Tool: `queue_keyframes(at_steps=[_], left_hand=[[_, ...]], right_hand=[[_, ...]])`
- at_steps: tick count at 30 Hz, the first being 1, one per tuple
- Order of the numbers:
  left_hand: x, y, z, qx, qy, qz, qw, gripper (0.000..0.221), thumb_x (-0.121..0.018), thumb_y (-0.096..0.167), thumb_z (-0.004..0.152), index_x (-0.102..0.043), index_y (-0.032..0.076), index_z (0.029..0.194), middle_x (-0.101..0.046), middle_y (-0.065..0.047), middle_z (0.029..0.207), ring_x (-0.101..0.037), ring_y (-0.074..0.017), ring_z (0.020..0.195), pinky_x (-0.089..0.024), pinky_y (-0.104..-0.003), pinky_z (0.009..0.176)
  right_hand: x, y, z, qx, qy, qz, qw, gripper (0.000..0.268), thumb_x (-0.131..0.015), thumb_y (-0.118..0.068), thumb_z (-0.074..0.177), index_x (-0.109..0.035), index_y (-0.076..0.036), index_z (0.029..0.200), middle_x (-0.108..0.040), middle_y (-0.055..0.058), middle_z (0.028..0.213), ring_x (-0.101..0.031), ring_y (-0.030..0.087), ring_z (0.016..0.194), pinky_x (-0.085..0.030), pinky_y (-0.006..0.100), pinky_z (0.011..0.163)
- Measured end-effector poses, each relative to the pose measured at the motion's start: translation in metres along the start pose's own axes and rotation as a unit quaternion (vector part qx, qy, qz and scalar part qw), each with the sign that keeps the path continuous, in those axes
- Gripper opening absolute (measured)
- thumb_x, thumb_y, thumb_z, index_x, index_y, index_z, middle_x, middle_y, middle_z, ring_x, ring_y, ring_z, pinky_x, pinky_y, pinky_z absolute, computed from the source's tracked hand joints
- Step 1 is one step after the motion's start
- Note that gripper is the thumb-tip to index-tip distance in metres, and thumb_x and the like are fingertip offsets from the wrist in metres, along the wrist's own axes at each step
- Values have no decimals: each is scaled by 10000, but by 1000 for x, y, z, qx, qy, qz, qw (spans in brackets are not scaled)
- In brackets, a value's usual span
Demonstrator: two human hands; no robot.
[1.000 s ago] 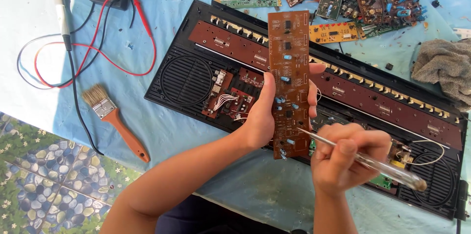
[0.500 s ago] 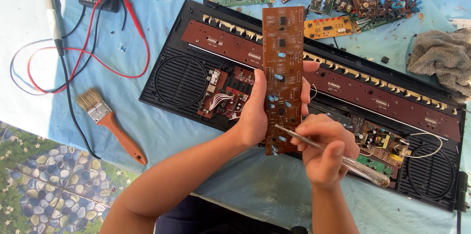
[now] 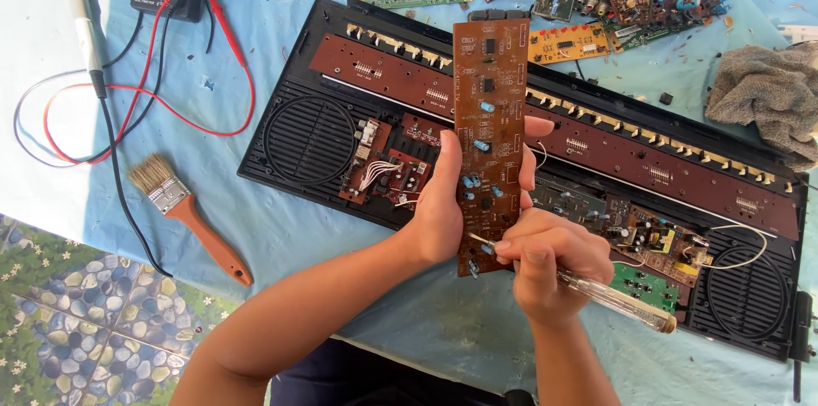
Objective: Repairing an electronic keyboard by inspecting and reassembling circuit boards
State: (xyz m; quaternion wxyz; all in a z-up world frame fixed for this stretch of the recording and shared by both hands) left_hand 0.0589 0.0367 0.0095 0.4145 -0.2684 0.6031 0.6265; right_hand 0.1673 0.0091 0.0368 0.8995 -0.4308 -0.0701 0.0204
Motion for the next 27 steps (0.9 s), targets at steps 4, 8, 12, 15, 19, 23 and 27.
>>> queue_keyframes(at_steps=[4,8,12,15,19,23,27], left_hand=[[-1,2,-1,-5,5,16,1000,913,-353,753,951,-508,-6,1435,-573,-16,923,-550,-126,760,-507,-271,746],[-2,3,-1,-17,6,19,1000,873,-331,734,976,-521,-2,1407,-571,-22,911,-539,-123,748,-498,-268,734],[-1,0,-1,-20,8,-1,1000,869,-349,731,973,-519,-11,1393,-572,-21,900,-541,-122,737,-507,-268,736],[-2,0,-1,-24,12,-1,1000,856,-352,728,974,-521,-9,1376,-563,-23,882,-543,-124,721,-498,-267,708],[-6,4,-2,-38,17,29,999,825,-342,720,982,-538,-4,1325,-544,-16,857,-525,-126,711,-482,-270,703],[-6,5,-2,-35,5,38,999,815,-335,718,987,-540,1,1315,-546,-18,846,-537,-131,718,-462,-275,685],[-6,4,-1,-34,1,26,999,836,-347,727,974,-528,-10,1324,-558,-23,856,-554,-132,726,-488,-278,701]], right_hand=[[-2,-1,0,4,-3,-9,1000,529,-507,-331,1045,-571,-13,627,-600,134,567,-542,201,437,-397,286,482],[-3,-3,-2,9,8,-14,1000,525,-497,-321,1053,-569,-10,637,-598,136,572,-537,208,441,-404,297,495],[-4,-2,-5,6,26,-22,999,565,-480,-354,1063,-554,-15,618,-579,139,559,-512,203,432,-402,299,497],[-3,-1,-5,10,33,-18,999,562,-478,-344,1068,-551,-12,621,-579,135,560,-512,208,428,-404,307,488],[-3,0,-6,12,39,-26,999,564,-486,-341,1063,-559,-11,612,-581,130,556,-523,200,427,-406,290,477],[-3,1,-8,4,40,-20,999,563,-472,-349,1071,-556,-20,622,-585,132,566,-504,200,419,-394,300,480],[-1,2,-9,-2,50,-15,999,559,-471,-345,1075,-557,-33,619,-576,119,556,-499,185,430,-404,298,502]])
Point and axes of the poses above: each hand's wrist, its own z-axis towards the middle knuckle, its own x-axis out of the back of the hand, y = z × x, the point moved 7 cm from there along z, towards the middle knuckle
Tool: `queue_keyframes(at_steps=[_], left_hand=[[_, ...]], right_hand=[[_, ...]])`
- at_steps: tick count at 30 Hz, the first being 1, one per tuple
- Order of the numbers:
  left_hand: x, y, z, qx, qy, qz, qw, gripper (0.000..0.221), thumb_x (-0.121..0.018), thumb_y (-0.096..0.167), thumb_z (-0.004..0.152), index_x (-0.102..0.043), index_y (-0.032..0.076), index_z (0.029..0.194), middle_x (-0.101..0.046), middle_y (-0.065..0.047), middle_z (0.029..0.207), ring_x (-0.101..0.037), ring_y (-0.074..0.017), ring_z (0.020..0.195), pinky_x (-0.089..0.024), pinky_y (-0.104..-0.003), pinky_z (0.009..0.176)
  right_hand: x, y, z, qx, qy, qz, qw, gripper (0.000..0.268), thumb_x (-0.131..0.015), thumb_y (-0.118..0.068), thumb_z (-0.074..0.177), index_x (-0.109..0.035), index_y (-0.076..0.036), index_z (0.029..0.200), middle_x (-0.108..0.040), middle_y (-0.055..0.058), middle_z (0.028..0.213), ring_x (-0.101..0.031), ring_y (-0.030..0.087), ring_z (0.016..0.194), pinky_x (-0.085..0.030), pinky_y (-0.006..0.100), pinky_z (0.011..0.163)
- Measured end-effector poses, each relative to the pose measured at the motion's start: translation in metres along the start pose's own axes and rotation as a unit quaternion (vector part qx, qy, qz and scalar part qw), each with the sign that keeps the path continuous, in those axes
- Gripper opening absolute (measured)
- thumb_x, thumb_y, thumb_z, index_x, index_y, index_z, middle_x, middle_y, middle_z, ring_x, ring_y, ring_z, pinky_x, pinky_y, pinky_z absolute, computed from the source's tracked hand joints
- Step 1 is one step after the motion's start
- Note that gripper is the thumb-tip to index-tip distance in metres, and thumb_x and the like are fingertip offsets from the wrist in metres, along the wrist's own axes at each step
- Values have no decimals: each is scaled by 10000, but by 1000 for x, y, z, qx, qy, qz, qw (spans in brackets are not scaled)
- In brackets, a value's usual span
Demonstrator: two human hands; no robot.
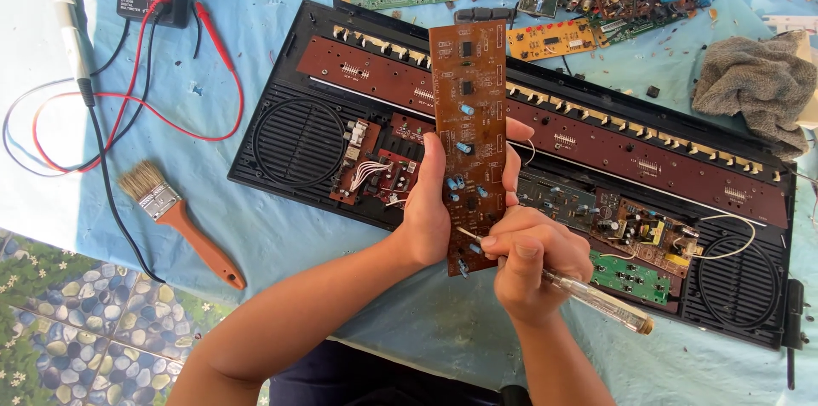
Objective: Repairing an electronic keyboard by inspecting and reassembling circuit boards
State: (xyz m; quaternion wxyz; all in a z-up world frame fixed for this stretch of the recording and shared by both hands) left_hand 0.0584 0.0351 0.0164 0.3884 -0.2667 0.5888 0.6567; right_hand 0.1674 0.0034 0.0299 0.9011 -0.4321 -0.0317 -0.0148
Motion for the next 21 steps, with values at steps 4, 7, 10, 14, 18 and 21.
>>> queue_keyframes(at_steps=[4,7,10,14,18,21], left_hand=[[-2,2,-1,-11,3,15,1000,817,-343,719,984,-538,-4,1312,-554,-16,850,-540,-125,718,-462,-275,674],[-1,1,-2,-10,1,7,1000,814,-347,719,983,-533,1,1318,-550,-17,855,-529,-130,717,-466,-278,680],[0,1,0,-10,1,8,1000,831,-347,724,977,-531,-13,1313,-559,-20,853,-546,-130,723,-469,-280,680],[0,0,-1,-5,3,4,1000,817,-358,722,979,-538,-1,1316,-555,-13,855,-537,-125,716,-468,-274,682],[1,0,-1,-5,-2,-6,1000,825,-357,715,983,-531,-13,1330,-570,-28,866,-567,-132,731,-485,-279,682],[1,-1,0,-1,-6,-15,1000,824,-366,713,984,-530,-11,1342,-577,-28,873,-583,-133,741,-497,-279,695]], right_hand=[[-3,-2,1,8,-22,-5,1000,570,-480,-364,1066,-563,-27,614,-597,129,569,-497,186,420,-396,296,495],[-6,-6,5,10,-46,18,999,555,-478,-331,1063,-562,-15,615,-559,129,533,-487,201,407,-346,299,468],[-1,1,1,-4,-9,15,1000,546,-467,-302,1069,-557,-26,607,-569,118,539,-515,203,422,-389,302,486],[-3,-3,3,12,-25,29,999,537,-492,-324,1063,-565,-14,631,-576,131,550,-503,195,421,-352,294,458],[-4,-4,5,1,-32,24,999,547,-480,-312,1063,-557,-13,612,-552,121,532,-495,199,418,-361,306,477],[-2,-2,4,1,-16,43,999,556,-477,-344,1072,-552,-26,622,-514,115,508,-457,180,401,-322,297,463]])
Point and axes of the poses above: each hand's wrist, its own z-axis towards the middle knuckle, its own x-axis out of the back of the hand, y = z × x, the point moved 7 cm from there along z, towards the middle knuckle
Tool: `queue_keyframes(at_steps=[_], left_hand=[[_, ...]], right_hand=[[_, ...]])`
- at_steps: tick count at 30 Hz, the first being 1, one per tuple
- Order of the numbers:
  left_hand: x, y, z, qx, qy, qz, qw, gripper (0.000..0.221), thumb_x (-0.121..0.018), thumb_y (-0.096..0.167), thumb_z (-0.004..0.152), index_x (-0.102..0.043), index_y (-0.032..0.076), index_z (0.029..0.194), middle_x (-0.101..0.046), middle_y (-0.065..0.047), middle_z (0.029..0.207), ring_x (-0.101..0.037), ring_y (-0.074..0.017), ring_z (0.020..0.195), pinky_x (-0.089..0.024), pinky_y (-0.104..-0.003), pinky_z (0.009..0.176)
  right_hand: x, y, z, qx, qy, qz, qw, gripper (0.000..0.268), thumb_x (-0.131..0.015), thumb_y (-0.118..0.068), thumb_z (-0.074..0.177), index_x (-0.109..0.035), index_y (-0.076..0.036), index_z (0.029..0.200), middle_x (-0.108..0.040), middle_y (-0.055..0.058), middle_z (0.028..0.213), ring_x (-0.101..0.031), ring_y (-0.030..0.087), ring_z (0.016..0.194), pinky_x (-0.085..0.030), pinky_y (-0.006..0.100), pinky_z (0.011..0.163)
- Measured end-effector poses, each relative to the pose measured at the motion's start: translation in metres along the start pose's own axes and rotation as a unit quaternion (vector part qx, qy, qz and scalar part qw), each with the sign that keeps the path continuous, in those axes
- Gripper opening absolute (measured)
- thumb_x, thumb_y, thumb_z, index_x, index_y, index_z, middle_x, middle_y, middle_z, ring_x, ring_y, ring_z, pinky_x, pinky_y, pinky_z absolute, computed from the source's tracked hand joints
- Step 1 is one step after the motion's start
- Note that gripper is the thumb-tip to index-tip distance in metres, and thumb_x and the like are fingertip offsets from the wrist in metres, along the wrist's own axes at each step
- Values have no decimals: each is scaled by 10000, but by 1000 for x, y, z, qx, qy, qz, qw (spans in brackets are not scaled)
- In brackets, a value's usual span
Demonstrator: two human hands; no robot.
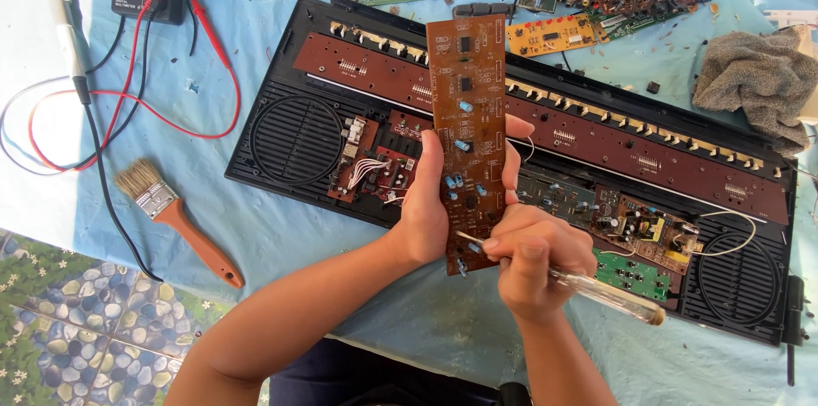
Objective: Repairing an electronic keyboard by inspecting and reassembling circuit boards
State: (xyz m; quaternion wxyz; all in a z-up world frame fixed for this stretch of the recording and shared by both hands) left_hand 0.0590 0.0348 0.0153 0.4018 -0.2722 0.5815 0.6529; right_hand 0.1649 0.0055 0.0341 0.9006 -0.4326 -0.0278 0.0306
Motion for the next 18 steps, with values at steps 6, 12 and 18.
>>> queue_keyframes(at_steps=[6,12,18], left_hand=[[1,-1,0,10,-5,3,1000,834,-372,725,975,-527,2,1361,-586,-20,891,-590,-126,741,-511,-275,702],[3,0,1,3,-9,0,1000,843,-362,723,982,-519,0,1387,-589,-22,898,-590,-122,756,-515,-269,726],[6,23,9,-101,-6,89,991,526,-550,441,1048,-469,8,1336,-524,-24,923,-577,-154,856,-606,-370,827]], right_hand=[[8,8,-4,-17,48,60,997,558,-478,-340,1087,-541,-51,613,-491,100,497,-392,161,365,-270,299,441],[8,10,-2,-33,52,117,991,512,-486,-314,1087,-548,-68,642,-453,52,490,-388,147,378,-270,282,438],[25,16,14,-83,103,212,968,338,-497,-401,1094,-496,-138,881,-399,24,665,-257,88,462,-202,233,446]])
Point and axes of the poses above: each hand's wrist, its own z-axis towards the middle knuckle, its own x-axis out of the back of the hand, y = z × x, the point moved 7 cm from there along z, towards the middle knuckle
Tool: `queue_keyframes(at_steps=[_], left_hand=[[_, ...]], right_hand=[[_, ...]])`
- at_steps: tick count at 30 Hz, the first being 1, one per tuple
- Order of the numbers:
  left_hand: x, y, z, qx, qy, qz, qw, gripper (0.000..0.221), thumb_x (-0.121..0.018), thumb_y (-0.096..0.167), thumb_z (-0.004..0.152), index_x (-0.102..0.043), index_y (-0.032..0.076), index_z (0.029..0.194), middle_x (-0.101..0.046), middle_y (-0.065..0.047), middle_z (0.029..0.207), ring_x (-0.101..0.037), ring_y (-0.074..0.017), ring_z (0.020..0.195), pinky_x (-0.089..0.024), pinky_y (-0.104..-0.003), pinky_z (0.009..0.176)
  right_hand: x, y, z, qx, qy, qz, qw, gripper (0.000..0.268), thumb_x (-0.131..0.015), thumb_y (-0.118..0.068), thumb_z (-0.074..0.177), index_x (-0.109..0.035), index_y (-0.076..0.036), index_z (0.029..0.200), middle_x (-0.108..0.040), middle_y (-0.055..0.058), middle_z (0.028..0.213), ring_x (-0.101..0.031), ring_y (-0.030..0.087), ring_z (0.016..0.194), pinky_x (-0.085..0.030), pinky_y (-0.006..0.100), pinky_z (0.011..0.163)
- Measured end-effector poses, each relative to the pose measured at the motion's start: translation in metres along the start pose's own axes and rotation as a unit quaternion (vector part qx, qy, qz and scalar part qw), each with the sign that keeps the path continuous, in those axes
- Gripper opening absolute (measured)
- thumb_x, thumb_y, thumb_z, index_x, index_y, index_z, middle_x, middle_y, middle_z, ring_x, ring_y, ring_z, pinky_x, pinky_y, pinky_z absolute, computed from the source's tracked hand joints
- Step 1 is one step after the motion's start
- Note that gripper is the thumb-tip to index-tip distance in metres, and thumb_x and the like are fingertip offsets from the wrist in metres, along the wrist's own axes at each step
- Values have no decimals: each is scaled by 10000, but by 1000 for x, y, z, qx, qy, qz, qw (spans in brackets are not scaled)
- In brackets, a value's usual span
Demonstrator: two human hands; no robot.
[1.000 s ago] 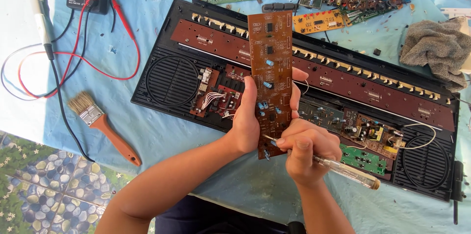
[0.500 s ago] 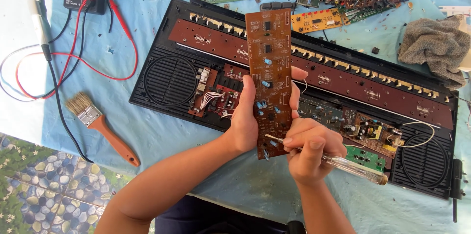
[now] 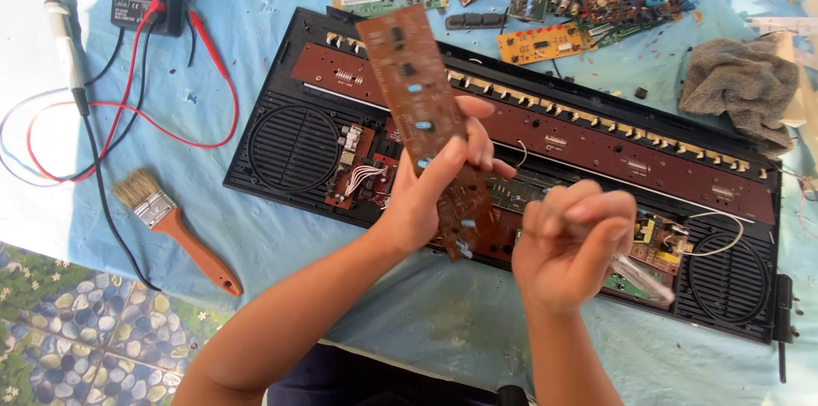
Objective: Repairing an electronic keyboard by inspecting and reassembling circuit boards
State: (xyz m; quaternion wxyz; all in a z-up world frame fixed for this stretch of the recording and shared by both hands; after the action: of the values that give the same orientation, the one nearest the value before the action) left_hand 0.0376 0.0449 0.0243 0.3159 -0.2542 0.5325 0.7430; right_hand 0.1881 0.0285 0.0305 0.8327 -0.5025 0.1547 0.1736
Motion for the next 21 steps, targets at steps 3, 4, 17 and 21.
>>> queue_keyframes(at_steps=[3,4,17,21], left_hand=[[6,-4,5,-14,-8,31,999,302,-594,201,1053,-499,3,1261,-548,-64,954,-591,-153,876,-630,-393,784],[7,-6,7,-33,-23,36,999,256,-597,110,1053,-516,-26,1255,-611,-113,987,-642,-173,877,-645,-398,738],[-2,-13,-3,-31,-65,84,994,407,-678,-14,979,-424,-9,1296,-699,-220,1094,-723,-209,973,-606,-369,926],[8,-14,-2,-66,-59,146,985,378,-696,-16,963,-460,-24,1257,-729,-181,964,-717,-193,859,-590,-342,847]], right_hand=[[23,6,7,11,35,-1,999,288,-472,-394,1113,-472,-135,987,-401,10,769,-305,60,529,-230,187,477],[30,7,10,33,37,-4,999,287,-426,-361,1133,-431,-114,987,-383,0,759,-341,39,516,-248,163,471],[10,9,8,53,25,-28,998,282,-575,-238,1052,-530,-33,864,-485,101,682,-377,64,454,-337,182,438],[8,11,5,59,26,-31,997,292,-607,-228,1028,-560,-4,847,-509,132,668,-406,84,468,-353,189,442]])
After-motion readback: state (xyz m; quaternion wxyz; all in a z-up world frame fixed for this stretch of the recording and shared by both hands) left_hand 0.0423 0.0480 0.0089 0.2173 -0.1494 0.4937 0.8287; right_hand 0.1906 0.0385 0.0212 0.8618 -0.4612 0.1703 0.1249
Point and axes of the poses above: each hand's wrist, its own z-axis towards the middle knuckle, its own x-axis out of the back of the hand, y = z × x, the point moved 7 cm from there along z, towards the middle knuckle
